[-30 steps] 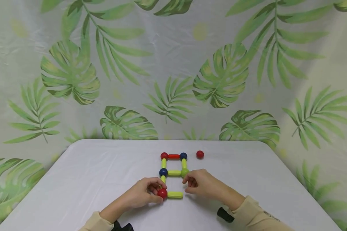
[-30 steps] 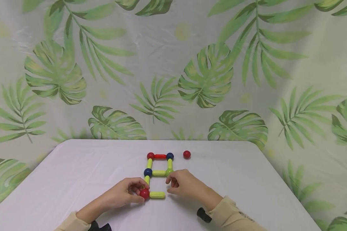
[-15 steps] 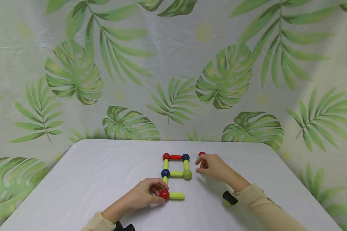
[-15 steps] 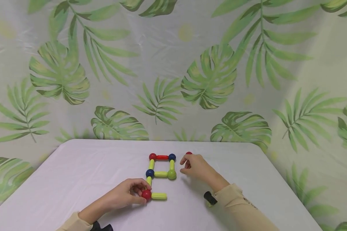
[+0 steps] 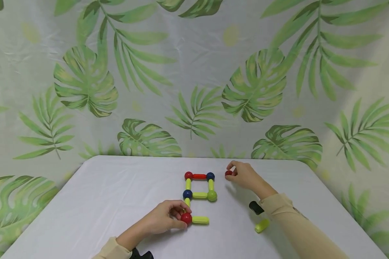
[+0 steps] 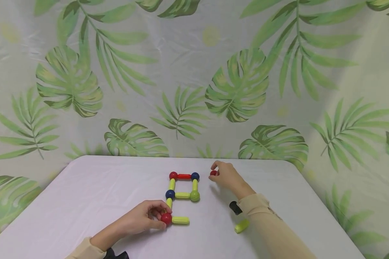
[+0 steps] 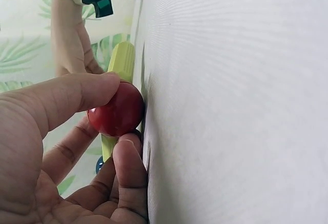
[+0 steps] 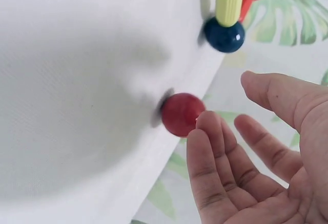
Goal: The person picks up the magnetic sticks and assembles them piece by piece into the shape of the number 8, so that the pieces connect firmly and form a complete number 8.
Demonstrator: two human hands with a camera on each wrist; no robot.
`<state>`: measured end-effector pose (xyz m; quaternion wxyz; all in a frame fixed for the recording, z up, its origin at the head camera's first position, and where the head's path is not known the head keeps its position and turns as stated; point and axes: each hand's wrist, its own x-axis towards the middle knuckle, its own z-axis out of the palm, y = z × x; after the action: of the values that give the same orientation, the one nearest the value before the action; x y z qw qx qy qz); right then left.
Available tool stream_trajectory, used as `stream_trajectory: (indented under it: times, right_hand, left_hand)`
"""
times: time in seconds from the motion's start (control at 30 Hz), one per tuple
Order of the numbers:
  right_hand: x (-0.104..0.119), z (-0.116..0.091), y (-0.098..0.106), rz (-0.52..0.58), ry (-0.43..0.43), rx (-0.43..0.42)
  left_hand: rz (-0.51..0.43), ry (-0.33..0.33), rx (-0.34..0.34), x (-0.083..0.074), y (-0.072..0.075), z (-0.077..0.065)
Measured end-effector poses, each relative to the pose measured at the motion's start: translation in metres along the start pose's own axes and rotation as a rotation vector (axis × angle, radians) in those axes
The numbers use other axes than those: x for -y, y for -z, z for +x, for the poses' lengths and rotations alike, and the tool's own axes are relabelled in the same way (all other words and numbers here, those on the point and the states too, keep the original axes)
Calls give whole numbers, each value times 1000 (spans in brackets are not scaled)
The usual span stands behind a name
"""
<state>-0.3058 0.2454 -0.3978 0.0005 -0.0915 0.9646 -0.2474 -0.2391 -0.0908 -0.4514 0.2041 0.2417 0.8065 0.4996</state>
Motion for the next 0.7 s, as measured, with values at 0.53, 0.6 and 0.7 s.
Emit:
stream_trajectory:
  times: [0.53,0.6,0.7]
  right_hand:
    - [-15,22,-12,-24,-123,-20]
    - [-15,24,-13,-28,-132,-18]
    - [-15,27,-16,-34,-126,-22]
  left_hand:
    - [-7,-25,-2,1,-1,1]
    - [-10,-23,-2,0,-1,0]
    - [-11,-20,-1,0,-1,0]
